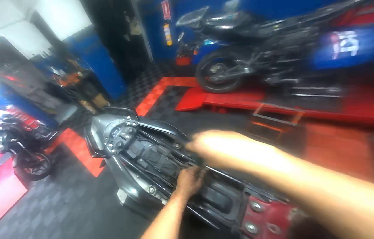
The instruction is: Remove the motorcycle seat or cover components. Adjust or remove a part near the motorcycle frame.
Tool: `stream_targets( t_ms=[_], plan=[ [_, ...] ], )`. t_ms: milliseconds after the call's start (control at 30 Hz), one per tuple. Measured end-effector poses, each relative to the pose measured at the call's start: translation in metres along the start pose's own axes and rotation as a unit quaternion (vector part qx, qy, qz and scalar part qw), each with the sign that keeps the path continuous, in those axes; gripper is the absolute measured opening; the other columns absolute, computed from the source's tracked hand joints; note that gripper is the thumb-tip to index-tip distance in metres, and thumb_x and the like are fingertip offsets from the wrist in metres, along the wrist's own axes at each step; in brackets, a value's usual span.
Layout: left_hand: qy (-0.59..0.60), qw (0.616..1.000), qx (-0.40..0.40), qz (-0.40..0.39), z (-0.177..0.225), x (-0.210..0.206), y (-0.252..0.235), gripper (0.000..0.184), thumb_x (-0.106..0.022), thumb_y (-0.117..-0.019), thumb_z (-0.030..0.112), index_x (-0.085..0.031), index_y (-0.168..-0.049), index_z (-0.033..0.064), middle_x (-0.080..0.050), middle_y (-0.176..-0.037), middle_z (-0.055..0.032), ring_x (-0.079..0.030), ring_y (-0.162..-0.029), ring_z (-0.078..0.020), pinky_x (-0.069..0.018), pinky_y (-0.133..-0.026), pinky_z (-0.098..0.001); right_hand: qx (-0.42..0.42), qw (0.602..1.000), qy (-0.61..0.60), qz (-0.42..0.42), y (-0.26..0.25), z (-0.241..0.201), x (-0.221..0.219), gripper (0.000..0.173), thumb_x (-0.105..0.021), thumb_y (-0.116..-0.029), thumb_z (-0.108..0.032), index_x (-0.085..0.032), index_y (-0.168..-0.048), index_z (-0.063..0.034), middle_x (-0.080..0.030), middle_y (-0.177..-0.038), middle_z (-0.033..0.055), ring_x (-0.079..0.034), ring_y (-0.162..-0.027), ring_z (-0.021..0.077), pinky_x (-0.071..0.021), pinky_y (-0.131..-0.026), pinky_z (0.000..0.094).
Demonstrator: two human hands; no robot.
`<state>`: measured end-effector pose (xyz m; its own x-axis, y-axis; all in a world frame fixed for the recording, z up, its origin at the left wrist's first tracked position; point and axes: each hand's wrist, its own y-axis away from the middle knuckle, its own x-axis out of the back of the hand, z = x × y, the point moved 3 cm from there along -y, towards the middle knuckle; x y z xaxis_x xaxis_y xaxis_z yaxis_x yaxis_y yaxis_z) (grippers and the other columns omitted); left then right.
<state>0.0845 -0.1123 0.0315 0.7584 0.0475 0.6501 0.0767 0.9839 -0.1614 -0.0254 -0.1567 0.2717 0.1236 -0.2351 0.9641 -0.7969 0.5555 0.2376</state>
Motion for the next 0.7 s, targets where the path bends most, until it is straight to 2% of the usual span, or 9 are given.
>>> stream_targets(
  t_ms=[33, 133, 267, 333, 400, 467, 533, 600, 700],
  plan=[
    [0.005, 1.0, 0.017, -0.008, -0.001, -0.002, 0.0, 0.029, -0.059, -0.103, 0.03, -0.076, -0.108, 0.0077, -0.077, -0.098, -0.0074, -0.074, -0.093, -0.0178, -0.0595, -0.091, -0.0444, -0.03, 0.999, 0.006, 0.011, 0.001, 0.001, 0.0, 0.006, -0.069, -0.0935, -0.023, -0.07, -0.094, -0.0172, -0.067, -0.087, 0.0063, -0.069, -0.083, 0.0276, -0.0567, -0.067, 0.0502],
    [0.048, 0.998, 0.03, 0.03, -0.006, -0.005, 0.0, 0.022, -0.071, -0.0968, 0.028, -0.075, -0.109, 0.0108, -0.077, -0.095, -0.0013, -0.074, -0.088, -0.0116, -0.0624, -0.087, -0.0413, -0.142, 0.988, 0.039, 0.048, 0.0, 0.005, 0.001, 0.056, -0.048, -0.1001, -0.06, -0.062, -0.07, -0.015, -0.061, -0.067, 0.0079, -0.066, -0.069, 0.0301, -0.0481, -0.055, 0.0505],
    [0.046, 0.995, 0.02, 0.086, -0.004, -0.004, 0.003, 0.023, -0.078, -0.0918, 0.028, -0.074, -0.105, 0.0093, -0.076, -0.093, -0.0014, -0.073, -0.084, -0.0107, -0.0632, -0.083, -0.0384, -0.193, 0.98, 0.036, 0.043, -0.001, 0.008, 0.002, 0.07, -0.037, -0.0973, -0.075, -0.064, -0.072, -0.0145, -0.062, -0.069, 0.0091, -0.067, -0.071, 0.0308, -0.0479, -0.056, 0.0505],
    [0.042, 0.994, 0.014, 0.103, -0.003, -0.004, 0.004, 0.02, -0.077, -0.092, 0.028, -0.075, -0.1, 0.0091, -0.075, -0.089, -0.0011, -0.072, -0.078, -0.0102, -0.0629, -0.079, -0.0368, -0.165, 0.985, 0.016, 0.044, 0.0, 0.006, 0.002, 0.062, -0.049, -0.0963, -0.071, -0.068, -0.083, -0.0134, -0.065, -0.076, 0.0103, -0.067, -0.075, 0.0321, -0.0494, -0.059, 0.0519],
    [0.043, 0.992, -0.014, 0.118, -0.007, -0.004, 0.005, 0.015, -0.075, -0.0933, 0.026, -0.077, -0.097, 0.0115, -0.076, -0.087, 0.001, -0.072, -0.078, -0.0084, -0.063, -0.078, -0.0357, -0.053, 0.997, 0.005, 0.048, 0.0, 0.006, -0.002, 0.033, -0.066, -0.0957, -0.046, -0.068, -0.109, -0.0161, -0.067, -0.098, 0.009, -0.069, -0.086, 0.0308, -0.0559, -0.067, 0.0524],
    [0.048, 0.992, -0.023, 0.111, -0.01, -0.004, 0.005, 0.012, -0.072, -0.0952, 0.023, -0.078, -0.096, 0.0124, -0.076, -0.088, 0.0013, -0.073, -0.08, -0.0082, -0.0633, -0.079, -0.0366, 0.035, 0.999, 0.004, 0.009, 0.002, 0.002, -0.002, 0.033, -0.073, -0.0894, -0.02, -0.066, -0.121, -0.0174, -0.064, -0.116, 0.0102, -0.067, -0.097, 0.0302, -0.0575, -0.075, 0.0525],
    [0.044, 0.995, -0.021, 0.088, -0.009, -0.003, 0.007, 0.015, -0.067, -0.0961, 0.021, -0.077, -0.093, 0.0102, -0.074, -0.081, -0.0006, -0.07, -0.073, -0.0101, -0.0617, -0.074, -0.0379, 0.036, 0.999, 0.017, 0.01, 0.004, -0.002, 0.0, 0.026, -0.075, -0.086, -0.013, -0.069, -0.112, -0.0158, -0.065, -0.108, 0.0104, -0.067, -0.092, 0.0299, -0.0577, -0.07, 0.0514],
    [0.03, 0.997, -0.03, 0.065, -0.005, -0.004, 0.008, 0.017, -0.063, -0.0972, 0.02, -0.076, -0.098, 0.0083, -0.074, -0.083, -0.0027, -0.071, -0.075, -0.0125, -0.0617, -0.075, -0.0396, -0.033, 0.999, 0.02, 0.03, 0.006, -0.003, 0.004, 0.007, -0.071, -0.091, -0.022, -0.068, -0.092, -0.0151, -0.065, -0.086, 0.0076, -0.067, -0.08, 0.0288, -0.054, -0.061, 0.0502],
    [0.029, 0.996, -0.04, 0.08, -0.004, -0.004, 0.006, 0.023, -0.071, -0.0962, 0.025, -0.073, -0.112, 0.0091, -0.077, -0.095, -0.0014, -0.074, -0.084, -0.0105, -0.0641, -0.082, -0.0384, -0.155, 0.987, 0.024, 0.033, 0.006, 0.002, 0.008, 0.052, -0.054, -0.0986, -0.059, -0.065, -0.073, -0.015, -0.062, -0.071, 0.0082, -0.066, -0.071, 0.0298, -0.0477, -0.055, 0.0496]
  ],
)
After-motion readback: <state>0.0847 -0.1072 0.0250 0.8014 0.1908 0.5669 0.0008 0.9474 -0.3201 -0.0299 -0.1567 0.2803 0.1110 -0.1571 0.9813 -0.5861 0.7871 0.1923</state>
